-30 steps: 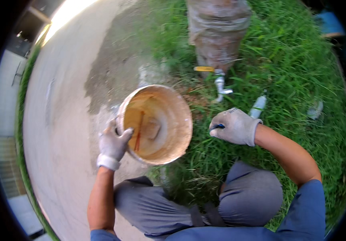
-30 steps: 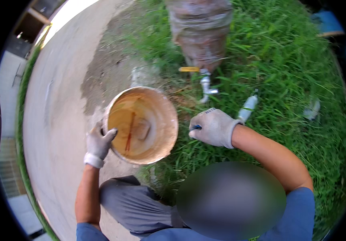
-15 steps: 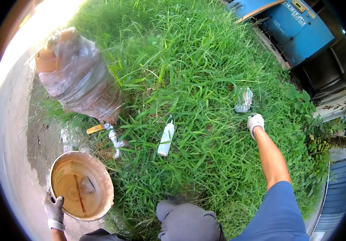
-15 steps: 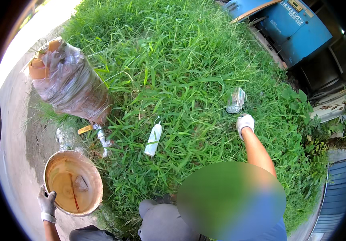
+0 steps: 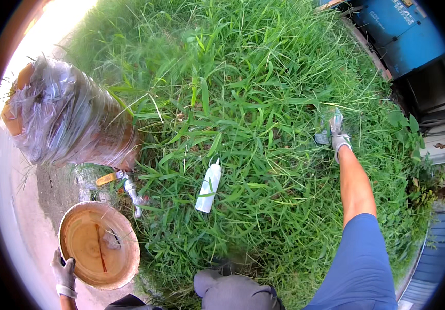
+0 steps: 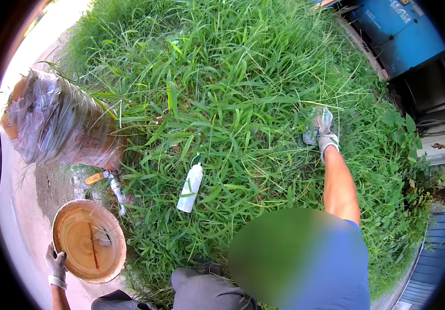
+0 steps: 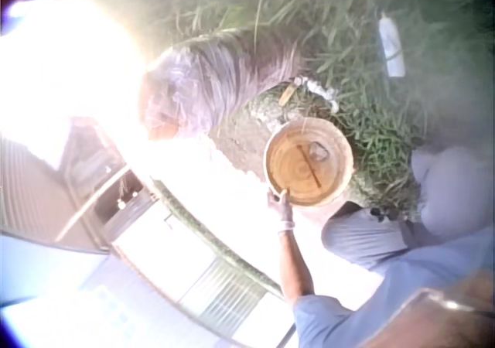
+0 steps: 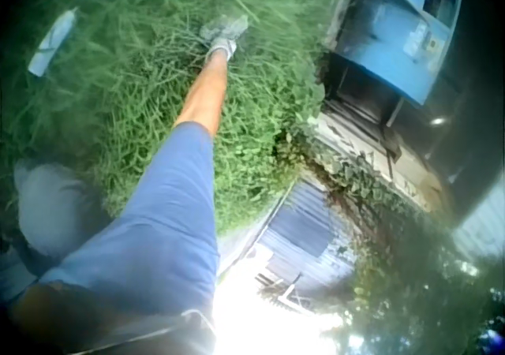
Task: The person squats by a water tap and fills a bucket with water. They add liquid from a small bottle, scrub the bucket with a brush, rinse it repeatedly, and then carry the bucket away.
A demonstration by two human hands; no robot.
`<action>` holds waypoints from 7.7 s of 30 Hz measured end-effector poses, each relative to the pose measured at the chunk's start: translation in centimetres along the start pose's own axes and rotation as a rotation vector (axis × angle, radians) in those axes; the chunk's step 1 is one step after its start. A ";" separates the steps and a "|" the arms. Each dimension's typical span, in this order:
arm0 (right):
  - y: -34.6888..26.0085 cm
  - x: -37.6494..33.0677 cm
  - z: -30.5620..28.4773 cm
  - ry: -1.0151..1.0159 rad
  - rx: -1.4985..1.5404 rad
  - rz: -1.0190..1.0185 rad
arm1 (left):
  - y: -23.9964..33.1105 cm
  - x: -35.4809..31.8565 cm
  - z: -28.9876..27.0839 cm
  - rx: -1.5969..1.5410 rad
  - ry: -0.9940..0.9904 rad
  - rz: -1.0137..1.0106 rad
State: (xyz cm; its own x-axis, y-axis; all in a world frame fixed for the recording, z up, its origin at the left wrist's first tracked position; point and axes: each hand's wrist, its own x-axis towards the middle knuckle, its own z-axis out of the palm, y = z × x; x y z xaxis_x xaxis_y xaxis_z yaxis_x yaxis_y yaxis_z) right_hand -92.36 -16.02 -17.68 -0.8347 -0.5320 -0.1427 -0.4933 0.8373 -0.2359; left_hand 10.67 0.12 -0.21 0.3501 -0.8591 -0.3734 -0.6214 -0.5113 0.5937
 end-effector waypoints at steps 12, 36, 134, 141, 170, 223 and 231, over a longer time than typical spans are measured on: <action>-3.6 -6.4 -3.0 0.141 -0.026 -0.018 | -2.2 0.5 -1.2 0.050 -0.009 -0.030; -22.9 -61.0 -10.8 -0.434 0.319 -1.270 | -0.5 -4.9 0.1 0.000 0.197 0.143; -21.8 -66.8 7.9 -1.337 -0.303 -1.359 | 2.0 -4.5 3.4 0.179 0.089 0.072; -22.2 -66.9 7.5 -1.341 -0.307 -1.333 | 1.6 -4.5 3.5 0.160 0.119 0.123; -22.3 -67.2 8.2 -1.369 -0.317 -1.348 | 0.5 -3.8 1.9 0.083 0.038 0.016; -27.2 -48.2 13.6 -0.051 -0.097 -1.504 | 1.9 -4.7 2.8 0.294 0.128 0.037; -27.5 -49.4 12.7 -0.135 -0.131 -1.398 | 3.3 -4.4 3.1 0.285 0.097 0.016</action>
State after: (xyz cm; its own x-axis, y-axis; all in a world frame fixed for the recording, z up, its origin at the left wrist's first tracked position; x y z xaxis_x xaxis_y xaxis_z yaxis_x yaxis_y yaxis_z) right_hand -34.42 -14.37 -16.37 0.3819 -0.9233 0.0399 -0.9082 -0.3829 -0.1690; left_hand 4.90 2.25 1.19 0.3955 -0.8721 -0.2880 -0.7944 -0.4822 0.3693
